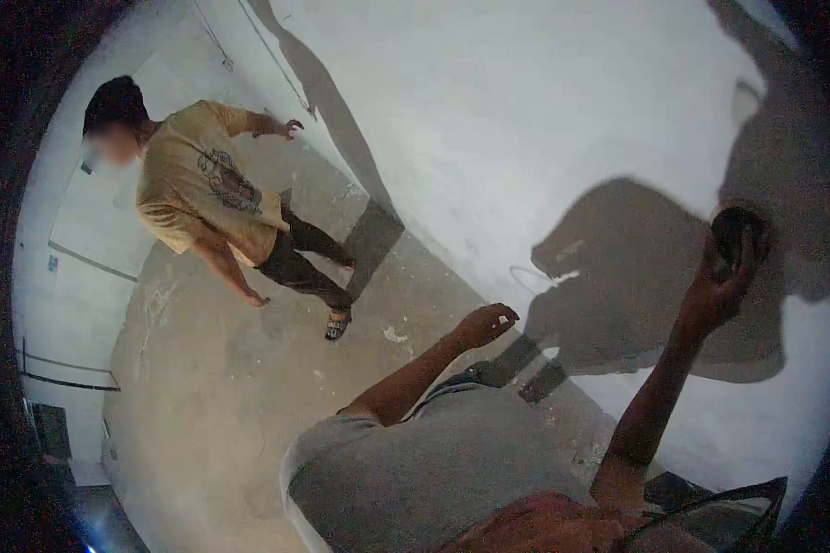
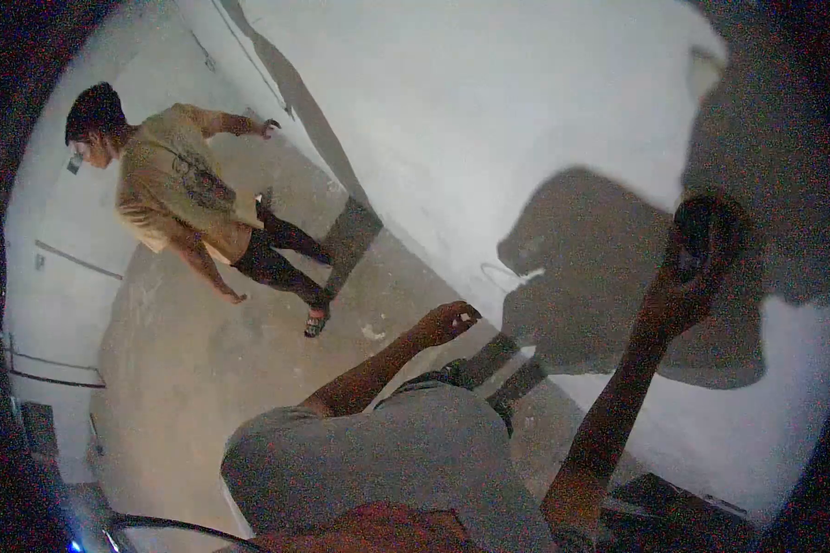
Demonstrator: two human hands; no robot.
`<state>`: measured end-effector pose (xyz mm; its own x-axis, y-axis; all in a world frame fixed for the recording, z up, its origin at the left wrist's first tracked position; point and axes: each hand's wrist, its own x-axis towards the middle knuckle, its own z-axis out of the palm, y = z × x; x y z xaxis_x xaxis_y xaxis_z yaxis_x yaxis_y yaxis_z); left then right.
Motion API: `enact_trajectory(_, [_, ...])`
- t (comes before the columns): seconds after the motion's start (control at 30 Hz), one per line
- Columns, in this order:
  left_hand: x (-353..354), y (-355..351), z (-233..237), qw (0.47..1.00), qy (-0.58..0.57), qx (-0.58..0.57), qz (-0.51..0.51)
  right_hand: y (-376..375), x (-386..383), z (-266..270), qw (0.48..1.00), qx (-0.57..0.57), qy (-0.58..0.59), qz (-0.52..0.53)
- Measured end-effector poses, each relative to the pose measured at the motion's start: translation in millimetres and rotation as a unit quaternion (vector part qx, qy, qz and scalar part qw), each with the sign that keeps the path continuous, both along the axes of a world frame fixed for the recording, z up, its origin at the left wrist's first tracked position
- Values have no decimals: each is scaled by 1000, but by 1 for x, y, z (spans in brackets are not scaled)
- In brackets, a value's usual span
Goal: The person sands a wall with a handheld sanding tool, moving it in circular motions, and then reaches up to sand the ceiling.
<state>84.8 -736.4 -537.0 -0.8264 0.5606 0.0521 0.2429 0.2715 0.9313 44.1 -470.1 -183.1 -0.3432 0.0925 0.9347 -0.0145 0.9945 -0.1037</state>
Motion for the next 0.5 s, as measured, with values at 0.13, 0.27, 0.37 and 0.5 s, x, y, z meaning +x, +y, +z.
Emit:
enact_trajectory(0.13, [5,8,18,999,15,49,17,27,28,-4,992,-91,-79,30])
enact_trajectory(0.27, [5,10,17,1000,18,22,4,51,48,-9,985,-148,-57,59])
enact_trajectory(0.37, [6,5,21,999,28,17,-4,22,32,-3,996,-37,-68,-42])
enact_trajectory(0.5, [14,-5,28,999,37,24,6,5,19,-8,998,13,-59,-19])
